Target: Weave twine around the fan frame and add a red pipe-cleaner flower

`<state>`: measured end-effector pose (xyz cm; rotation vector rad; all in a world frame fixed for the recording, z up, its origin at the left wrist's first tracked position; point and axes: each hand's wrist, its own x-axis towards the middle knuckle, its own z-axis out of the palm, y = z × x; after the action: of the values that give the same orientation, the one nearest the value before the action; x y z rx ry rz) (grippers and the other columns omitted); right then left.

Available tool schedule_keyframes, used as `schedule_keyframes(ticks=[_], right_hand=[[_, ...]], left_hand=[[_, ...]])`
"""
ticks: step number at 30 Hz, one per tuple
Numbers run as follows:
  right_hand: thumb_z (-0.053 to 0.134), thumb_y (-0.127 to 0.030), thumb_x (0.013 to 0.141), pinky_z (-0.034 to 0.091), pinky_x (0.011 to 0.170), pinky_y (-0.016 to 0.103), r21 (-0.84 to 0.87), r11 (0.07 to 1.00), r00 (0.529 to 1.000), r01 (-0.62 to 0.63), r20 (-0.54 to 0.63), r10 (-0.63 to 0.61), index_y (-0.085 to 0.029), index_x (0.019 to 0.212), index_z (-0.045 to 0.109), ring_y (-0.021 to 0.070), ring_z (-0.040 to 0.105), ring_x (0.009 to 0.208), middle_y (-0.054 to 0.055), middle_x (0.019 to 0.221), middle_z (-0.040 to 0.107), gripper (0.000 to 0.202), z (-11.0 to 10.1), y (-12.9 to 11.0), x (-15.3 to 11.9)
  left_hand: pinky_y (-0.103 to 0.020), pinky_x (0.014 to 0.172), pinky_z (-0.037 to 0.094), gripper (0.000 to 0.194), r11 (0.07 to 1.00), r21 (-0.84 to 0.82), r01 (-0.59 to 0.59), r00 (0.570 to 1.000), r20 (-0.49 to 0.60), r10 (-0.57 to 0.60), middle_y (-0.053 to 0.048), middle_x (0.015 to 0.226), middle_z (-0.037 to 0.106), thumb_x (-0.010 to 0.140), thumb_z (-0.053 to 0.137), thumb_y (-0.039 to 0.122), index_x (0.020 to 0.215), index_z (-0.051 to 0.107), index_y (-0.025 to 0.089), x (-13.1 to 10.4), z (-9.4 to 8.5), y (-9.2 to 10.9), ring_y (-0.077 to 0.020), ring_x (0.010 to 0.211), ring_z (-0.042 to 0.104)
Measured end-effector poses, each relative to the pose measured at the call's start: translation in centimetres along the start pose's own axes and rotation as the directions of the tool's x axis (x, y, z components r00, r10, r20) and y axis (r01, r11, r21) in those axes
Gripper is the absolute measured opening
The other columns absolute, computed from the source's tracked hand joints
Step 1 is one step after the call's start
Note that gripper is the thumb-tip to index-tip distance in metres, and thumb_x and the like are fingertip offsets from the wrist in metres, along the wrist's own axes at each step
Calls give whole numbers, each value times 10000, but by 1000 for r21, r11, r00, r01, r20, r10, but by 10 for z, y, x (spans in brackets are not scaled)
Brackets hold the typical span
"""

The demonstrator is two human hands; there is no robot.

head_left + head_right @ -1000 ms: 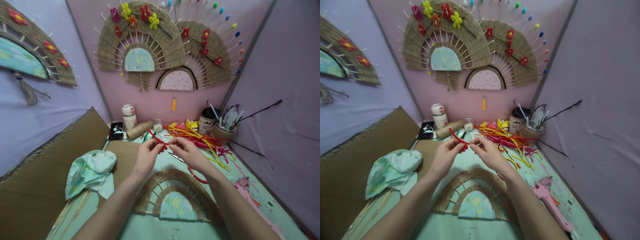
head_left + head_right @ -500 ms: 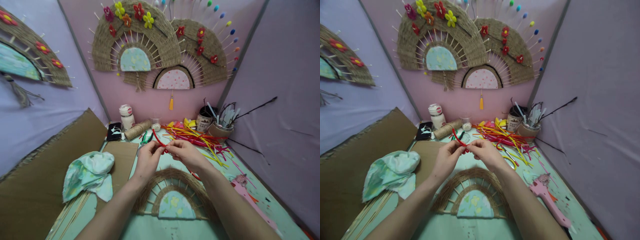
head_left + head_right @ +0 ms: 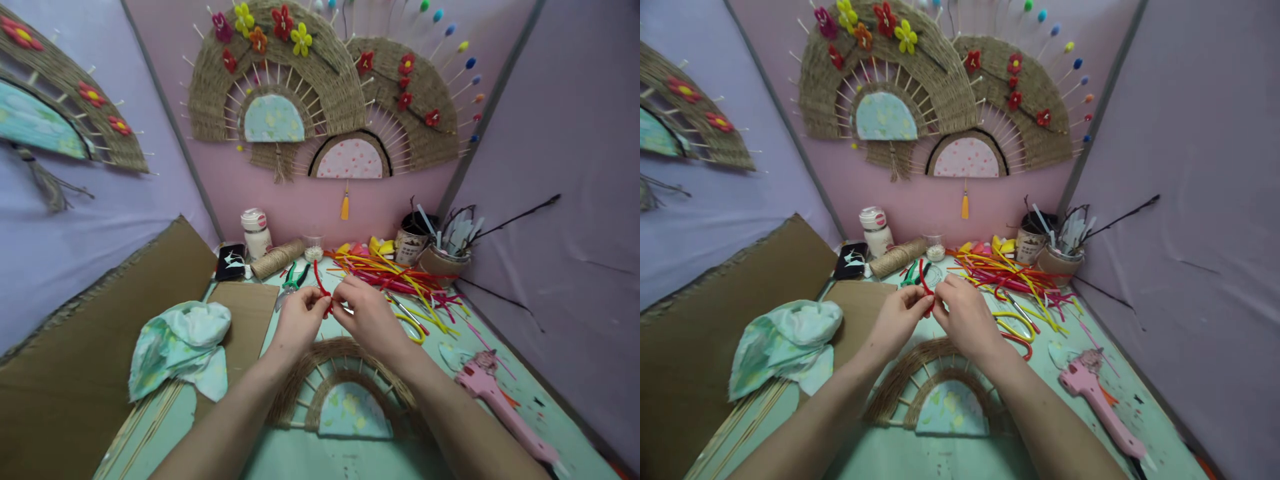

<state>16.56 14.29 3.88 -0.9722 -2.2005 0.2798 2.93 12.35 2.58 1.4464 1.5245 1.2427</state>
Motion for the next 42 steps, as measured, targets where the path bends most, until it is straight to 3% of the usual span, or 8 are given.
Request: schedule_keyframes(ticks=[5,11,17,22,29,33,37,42], right_hand=[[511,-134,821,322,593,260,-138,990,1000,11,14,-9,-165,698,555,148,467,672,36,747,531,134,7,-2,-2],[459,-255,860,357,546,236,286,914,957,-287,114,265,-167,782,652,131,518,595,8,643,596,227,-2,15,6],[501,-262,803,381,577,234,347,876,942,-336,141,305,-161,758,671,136,555,640,12,681,639,203,-5,15,8],[536,-210,748,360,567,235,232,903,931,-363,123,343,-162,658,621,127,537,598,7,648,626,133,-1,9,6],[531,-139,745,325,573,253,11,976,976,-218,-25,218,-171,621,536,139,493,609,22,648,579,128,10,7,2],[521,-203,778,333,548,235,199,933,954,-300,48,296,-173,628,568,124,501,568,1,613,591,159,6,10,5],[526,-261,788,347,537,226,361,857,924,-367,34,382,-169,662,588,114,492,550,-11,592,581,168,2,12,6],[501,-381,824,324,508,225,421,815,915,-398,117,387,-170,668,572,110,446,550,-21,580,518,272,1,12,6]], left_hand=[[-253,566,345,124,979,191,-65,995,-56,77,9,605,575,734,524,236,632,564,180,-1,1,-3,-134,573,483],[-255,606,423,183,984,-165,65,998,38,-59,-23,642,608,738,567,333,714,603,154,6,-5,-3,-147,624,550],[-247,609,434,191,966,-239,97,994,67,-83,-18,640,610,706,617,337,709,612,147,6,-4,-4,-134,620,551],[-247,617,419,115,991,-136,21,999,47,-14,-6,645,615,714,590,271,693,602,158,4,-1,-4,-137,633,557],[-249,598,388,65,979,168,-120,988,-71,133,-9,669,638,713,572,214,676,617,185,0,2,-8,-143,615,550],[-257,636,433,166,996,-81,-47,998,-45,43,-14,722,648,696,626,231,852,594,187,0,2,-5,-155,679,607],[-273,668,471,325,918,-380,114,993,53,-102,-5,729,642,666,681,254,933,509,185,-1,2,4,-153,706,631],[-261,663,471,198,907,-409,103,995,58,-87,9,700,627,689,659,272,801,532,170,-1,0,7,-127,665,612]])
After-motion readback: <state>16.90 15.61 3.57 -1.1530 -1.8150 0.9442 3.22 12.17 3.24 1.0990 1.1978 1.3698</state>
